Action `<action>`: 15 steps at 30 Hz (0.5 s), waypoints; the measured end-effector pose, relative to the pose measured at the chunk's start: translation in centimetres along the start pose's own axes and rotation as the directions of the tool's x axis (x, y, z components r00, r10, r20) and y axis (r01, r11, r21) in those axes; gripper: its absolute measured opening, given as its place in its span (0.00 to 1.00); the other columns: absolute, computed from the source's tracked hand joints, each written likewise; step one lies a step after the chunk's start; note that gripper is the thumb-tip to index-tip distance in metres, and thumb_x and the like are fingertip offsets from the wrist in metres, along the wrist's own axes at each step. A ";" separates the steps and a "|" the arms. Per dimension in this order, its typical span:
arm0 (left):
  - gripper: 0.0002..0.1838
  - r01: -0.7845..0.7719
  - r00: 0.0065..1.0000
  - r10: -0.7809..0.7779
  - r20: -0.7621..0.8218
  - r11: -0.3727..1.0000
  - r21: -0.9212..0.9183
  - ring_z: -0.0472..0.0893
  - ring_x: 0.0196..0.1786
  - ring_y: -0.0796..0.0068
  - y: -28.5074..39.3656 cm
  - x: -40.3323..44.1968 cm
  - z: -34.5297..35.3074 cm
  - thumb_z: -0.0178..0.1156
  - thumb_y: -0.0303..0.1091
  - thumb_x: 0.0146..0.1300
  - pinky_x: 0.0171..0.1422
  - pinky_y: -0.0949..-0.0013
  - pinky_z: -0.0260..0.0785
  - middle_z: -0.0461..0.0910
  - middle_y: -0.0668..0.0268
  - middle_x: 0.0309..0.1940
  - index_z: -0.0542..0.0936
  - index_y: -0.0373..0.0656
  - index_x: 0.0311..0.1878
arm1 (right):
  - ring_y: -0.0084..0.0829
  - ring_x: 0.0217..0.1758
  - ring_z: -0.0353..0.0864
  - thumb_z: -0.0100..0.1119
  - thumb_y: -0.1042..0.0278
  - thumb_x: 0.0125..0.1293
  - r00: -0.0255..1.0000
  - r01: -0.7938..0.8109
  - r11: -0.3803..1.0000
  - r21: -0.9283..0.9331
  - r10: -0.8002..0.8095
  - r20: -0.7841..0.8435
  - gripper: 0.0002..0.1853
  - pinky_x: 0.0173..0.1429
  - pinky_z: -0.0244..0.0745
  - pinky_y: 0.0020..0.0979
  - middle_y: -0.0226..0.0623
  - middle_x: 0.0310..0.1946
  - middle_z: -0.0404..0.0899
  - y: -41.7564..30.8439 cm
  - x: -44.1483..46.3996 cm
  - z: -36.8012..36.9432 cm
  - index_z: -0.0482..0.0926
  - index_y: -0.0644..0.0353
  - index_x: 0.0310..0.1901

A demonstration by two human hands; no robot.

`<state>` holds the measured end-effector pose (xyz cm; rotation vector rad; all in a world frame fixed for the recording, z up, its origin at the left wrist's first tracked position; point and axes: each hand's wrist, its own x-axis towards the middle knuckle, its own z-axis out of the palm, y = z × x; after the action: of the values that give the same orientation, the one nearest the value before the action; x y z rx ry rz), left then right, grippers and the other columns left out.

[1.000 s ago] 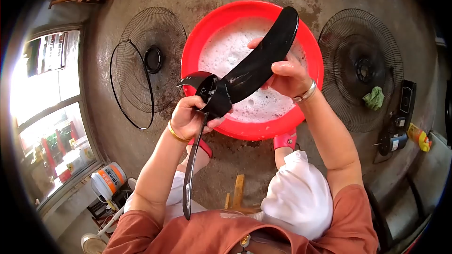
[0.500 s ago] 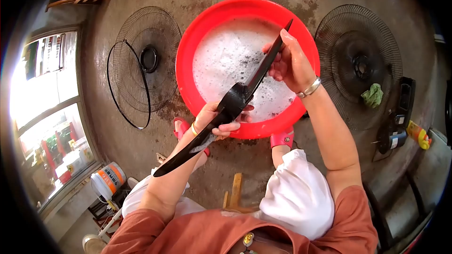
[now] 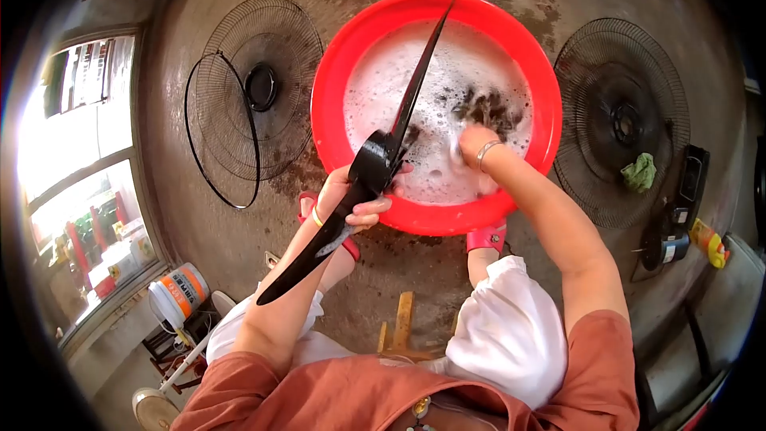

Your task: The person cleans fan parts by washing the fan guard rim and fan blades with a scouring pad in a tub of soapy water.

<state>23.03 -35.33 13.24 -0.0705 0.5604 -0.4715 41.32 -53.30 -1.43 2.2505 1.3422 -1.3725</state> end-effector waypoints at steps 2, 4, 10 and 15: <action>0.33 -0.032 0.999 0.032 -0.006 0.998 0.060 0.64 0.17 0.77 0.6 0.3 -0.4 0.47 0.47 0.67 0.13 0.77 0.57 0.73 0.48 0.47 0.59 0.32 0.68 | 0.45 0.57 0.77 0.59 0.73 0.54 0.989 0.134 0.991 -0.027 -0.135 -0.060 0.20 0.59 0.74 0.40 0.47 0.52 0.78 0.1 -1.1 -1.2 0.78 0.60 0.52; 0.33 -0.055 0.997 0.063 -0.040 0.983 0.172 0.64 0.18 0.76 1.2 0.7 -0.3 0.47 0.47 0.67 0.13 0.77 0.57 0.73 0.48 0.47 0.61 0.32 0.67 | 0.46 0.53 0.79 0.59 0.75 0.53 0.983 0.149 0.989 -0.008 -0.149 -0.106 0.19 0.57 0.75 0.40 0.48 0.48 0.79 0.8 -1.4 -1.4 0.79 0.57 0.49; 0.19 -0.064 0.919 0.264 -0.295 0.835 0.547 0.72 0.22 0.72 2.1 4.2 0.5 0.49 0.37 0.62 0.23 0.70 0.68 0.78 0.57 0.35 0.71 0.36 0.53 | 0.41 0.72 0.58 0.50 0.63 0.63 0.929 -0.161 0.985 -0.053 0.133 -0.345 0.28 0.69 0.61 0.42 0.39 0.68 0.63 0.6 -2.7 -0.2 0.65 0.52 0.67; 0.18 -0.075 0.875 0.335 -0.350 0.807 0.585 0.79 0.33 0.67 2.7 6.3 0.8 0.51 0.25 0.56 0.36 0.65 0.75 0.78 0.60 0.37 0.71 0.39 0.51 | 0.46 0.63 0.70 0.57 0.64 0.58 0.887 0.165 0.953 0.256 -0.030 -0.461 0.23 0.65 0.66 0.39 0.44 0.56 0.75 1.7 -2.4 4.6 0.73 0.53 0.57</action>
<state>29.26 -35.82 10.32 0.6791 0.8452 -0.4162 39.38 -58.32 -2.59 2.8747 1.4853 -1.1780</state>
